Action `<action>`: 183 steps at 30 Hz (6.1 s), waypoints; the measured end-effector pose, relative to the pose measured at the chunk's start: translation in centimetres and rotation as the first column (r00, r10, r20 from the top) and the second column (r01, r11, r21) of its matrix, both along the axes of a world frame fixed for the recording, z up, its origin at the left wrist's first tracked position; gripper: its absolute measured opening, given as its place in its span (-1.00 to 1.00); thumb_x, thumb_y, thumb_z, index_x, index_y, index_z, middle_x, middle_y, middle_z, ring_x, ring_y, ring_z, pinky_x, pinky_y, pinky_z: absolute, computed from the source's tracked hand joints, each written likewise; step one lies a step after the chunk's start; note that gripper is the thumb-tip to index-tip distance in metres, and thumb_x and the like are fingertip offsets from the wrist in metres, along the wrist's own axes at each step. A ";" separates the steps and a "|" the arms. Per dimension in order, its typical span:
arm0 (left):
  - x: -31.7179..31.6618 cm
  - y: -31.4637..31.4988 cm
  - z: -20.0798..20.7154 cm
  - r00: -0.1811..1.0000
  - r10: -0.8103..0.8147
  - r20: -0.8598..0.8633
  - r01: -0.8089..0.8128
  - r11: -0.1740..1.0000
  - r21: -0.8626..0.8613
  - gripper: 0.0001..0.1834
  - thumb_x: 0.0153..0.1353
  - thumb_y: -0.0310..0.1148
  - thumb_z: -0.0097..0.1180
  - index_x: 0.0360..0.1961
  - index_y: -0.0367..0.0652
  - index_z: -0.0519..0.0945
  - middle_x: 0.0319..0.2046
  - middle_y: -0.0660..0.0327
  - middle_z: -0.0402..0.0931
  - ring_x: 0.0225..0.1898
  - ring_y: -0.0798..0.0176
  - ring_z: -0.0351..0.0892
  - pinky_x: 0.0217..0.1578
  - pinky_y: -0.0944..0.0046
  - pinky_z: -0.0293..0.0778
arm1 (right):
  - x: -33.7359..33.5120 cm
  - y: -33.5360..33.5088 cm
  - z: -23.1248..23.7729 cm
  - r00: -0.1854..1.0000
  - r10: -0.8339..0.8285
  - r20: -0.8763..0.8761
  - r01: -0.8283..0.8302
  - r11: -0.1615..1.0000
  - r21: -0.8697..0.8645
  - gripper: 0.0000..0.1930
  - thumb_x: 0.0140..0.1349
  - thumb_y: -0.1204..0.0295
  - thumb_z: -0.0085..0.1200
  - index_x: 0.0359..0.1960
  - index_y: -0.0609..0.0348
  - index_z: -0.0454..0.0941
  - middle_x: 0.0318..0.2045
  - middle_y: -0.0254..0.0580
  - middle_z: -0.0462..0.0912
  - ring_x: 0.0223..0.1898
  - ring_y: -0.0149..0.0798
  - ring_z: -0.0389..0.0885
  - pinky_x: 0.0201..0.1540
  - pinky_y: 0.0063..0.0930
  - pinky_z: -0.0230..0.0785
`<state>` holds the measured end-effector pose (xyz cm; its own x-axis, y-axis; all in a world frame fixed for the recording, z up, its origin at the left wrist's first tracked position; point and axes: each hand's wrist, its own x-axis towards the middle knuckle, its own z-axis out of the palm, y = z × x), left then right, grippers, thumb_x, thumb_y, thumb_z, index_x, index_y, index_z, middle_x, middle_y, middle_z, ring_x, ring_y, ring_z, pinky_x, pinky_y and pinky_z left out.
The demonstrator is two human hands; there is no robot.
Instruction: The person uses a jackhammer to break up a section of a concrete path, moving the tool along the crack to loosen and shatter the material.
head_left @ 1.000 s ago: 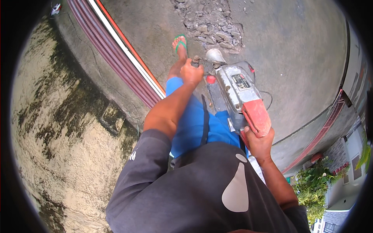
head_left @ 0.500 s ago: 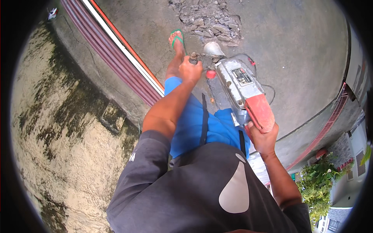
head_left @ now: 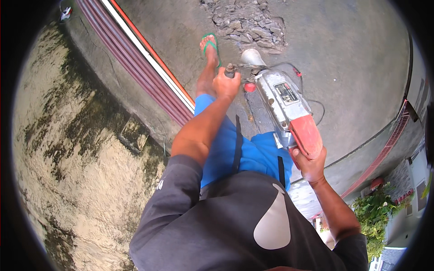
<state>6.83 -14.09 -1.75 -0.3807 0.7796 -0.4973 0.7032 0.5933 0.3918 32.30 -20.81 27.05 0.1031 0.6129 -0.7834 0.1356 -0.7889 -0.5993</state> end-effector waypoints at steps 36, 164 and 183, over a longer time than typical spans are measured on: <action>9.5 19.7 -9.0 0.668 -0.714 0.211 0.731 0.576 -0.366 -0.49 0.08 -0.10 0.19 0.00 -0.17 0.72 0.11 -0.06 0.63 0.17 -0.10 0.61 0.19 0.04 0.55 | 3.9 1.4 -13.8 0.712 -0.686 -0.152 0.694 0.720 0.005 -0.64 0.23 0.54 0.17 0.08 0.28 0.48 -0.36 -0.23 0.56 -0.63 -0.39 0.50 -0.63 -0.48 0.42; -6.6 -4.7 -4.4 0.932 0.360 0.039 -0.362 0.929 0.074 -0.70 0.03 -0.28 0.26 -0.26 -0.23 0.57 -0.36 -0.19 0.67 -0.28 -0.29 0.68 -0.20 -0.14 0.55 | -10.3 5.2 -0.1 0.931 0.358 0.066 -0.361 0.932 0.035 -0.62 0.03 0.55 0.34 -0.07 0.29 0.59 -0.33 -0.02 0.74 -0.24 -0.14 0.77 -0.14 -0.35 0.56; -15.6 -14.8 -13.8 0.920 0.391 -0.003 -0.391 0.920 -0.043 -0.68 0.07 -0.27 0.38 -0.28 -0.30 0.61 -0.35 -0.06 0.70 -0.29 -0.01 0.70 -0.22 0.07 0.53 | -24.6 -18.1 -10.3 0.802 0.501 0.325 -0.584 0.773 0.248 -0.55 -0.01 0.45 0.25 -0.01 0.25 0.63 -0.05 0.06 0.65 -0.05 0.19 0.63 0.15 -0.07 0.46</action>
<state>-8.80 -28.84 -15.54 -0.6479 0.5479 -0.5292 0.4099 0.8364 0.3640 7.67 -38.95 16.77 -0.1751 0.8299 -0.5297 0.6455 -0.3095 -0.6983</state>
